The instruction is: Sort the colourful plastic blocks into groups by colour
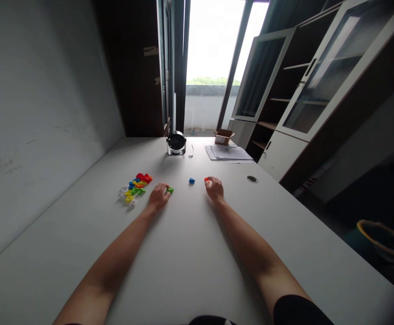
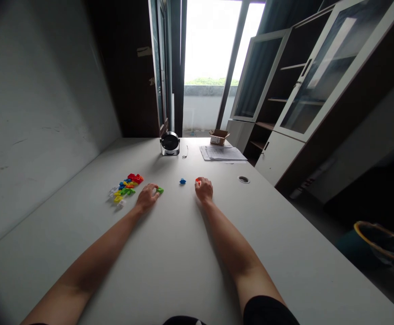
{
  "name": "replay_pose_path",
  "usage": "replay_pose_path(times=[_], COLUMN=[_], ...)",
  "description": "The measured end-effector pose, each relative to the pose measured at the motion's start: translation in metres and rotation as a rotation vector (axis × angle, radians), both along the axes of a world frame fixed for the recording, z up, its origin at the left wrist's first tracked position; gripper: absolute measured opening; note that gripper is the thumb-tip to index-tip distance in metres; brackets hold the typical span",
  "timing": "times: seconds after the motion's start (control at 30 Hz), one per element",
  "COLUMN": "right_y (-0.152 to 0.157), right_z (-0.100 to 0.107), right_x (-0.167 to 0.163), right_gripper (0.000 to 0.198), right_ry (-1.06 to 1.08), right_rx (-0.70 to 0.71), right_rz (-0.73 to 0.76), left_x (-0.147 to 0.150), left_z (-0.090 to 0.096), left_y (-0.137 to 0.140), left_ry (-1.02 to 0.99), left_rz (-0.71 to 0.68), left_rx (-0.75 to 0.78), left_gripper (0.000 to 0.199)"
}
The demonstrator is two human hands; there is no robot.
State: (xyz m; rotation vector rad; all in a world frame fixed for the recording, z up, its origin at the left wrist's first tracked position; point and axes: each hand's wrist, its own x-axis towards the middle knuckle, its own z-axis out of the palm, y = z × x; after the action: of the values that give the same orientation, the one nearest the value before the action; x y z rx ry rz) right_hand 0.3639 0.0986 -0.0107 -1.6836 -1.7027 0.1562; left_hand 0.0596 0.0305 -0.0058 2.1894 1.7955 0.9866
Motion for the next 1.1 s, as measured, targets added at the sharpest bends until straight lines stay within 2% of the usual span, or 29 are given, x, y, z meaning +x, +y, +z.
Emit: replay_pose_path(times=[0.13, 0.33, 0.43, 0.53, 0.77, 1.0, 1.1], right_y=[-0.011, -0.045, -0.058, -0.063, -0.055, -0.050, -0.047], right_z=[0.005, 0.008, 0.012, 0.013, 0.007, 0.005, 0.004], right_x=[-0.018, -0.064, -0.079, -0.084, -0.083, -0.079, -0.077], right_gripper=[0.021, 0.017, 0.016, 0.015, 0.014, 0.017, 0.019], right_ry=[-0.016, -0.083, -0.084, -0.076, 0.002, 0.058, 0.077], right_rx=[0.077, 0.005, 0.004, -0.001, -0.041, -0.040, -0.042], right_rz=[0.120, 0.591, 0.699, 0.730, 0.679, 0.619, 0.581], left_x=[0.000, 0.001, 0.002, 0.003, 0.005, 0.010, 0.010], left_z=[-0.005, -0.003, 0.001, 0.003, 0.008, 0.013, 0.013], left_y=[0.001, -0.001, -0.003, -0.004, -0.008, -0.012, -0.012], left_ry=[0.000, 0.095, 0.122, 0.130, 0.119, 0.161, 0.176], left_rz=[-0.006, -0.071, -0.080, -0.101, -0.136, -0.174, -0.187], left_rx=[-0.016, -0.023, -0.028, -0.042, -0.039, -0.016, -0.008], left_gripper=[0.047, 0.035, 0.036, 0.037, 0.017, 0.026, 0.021])
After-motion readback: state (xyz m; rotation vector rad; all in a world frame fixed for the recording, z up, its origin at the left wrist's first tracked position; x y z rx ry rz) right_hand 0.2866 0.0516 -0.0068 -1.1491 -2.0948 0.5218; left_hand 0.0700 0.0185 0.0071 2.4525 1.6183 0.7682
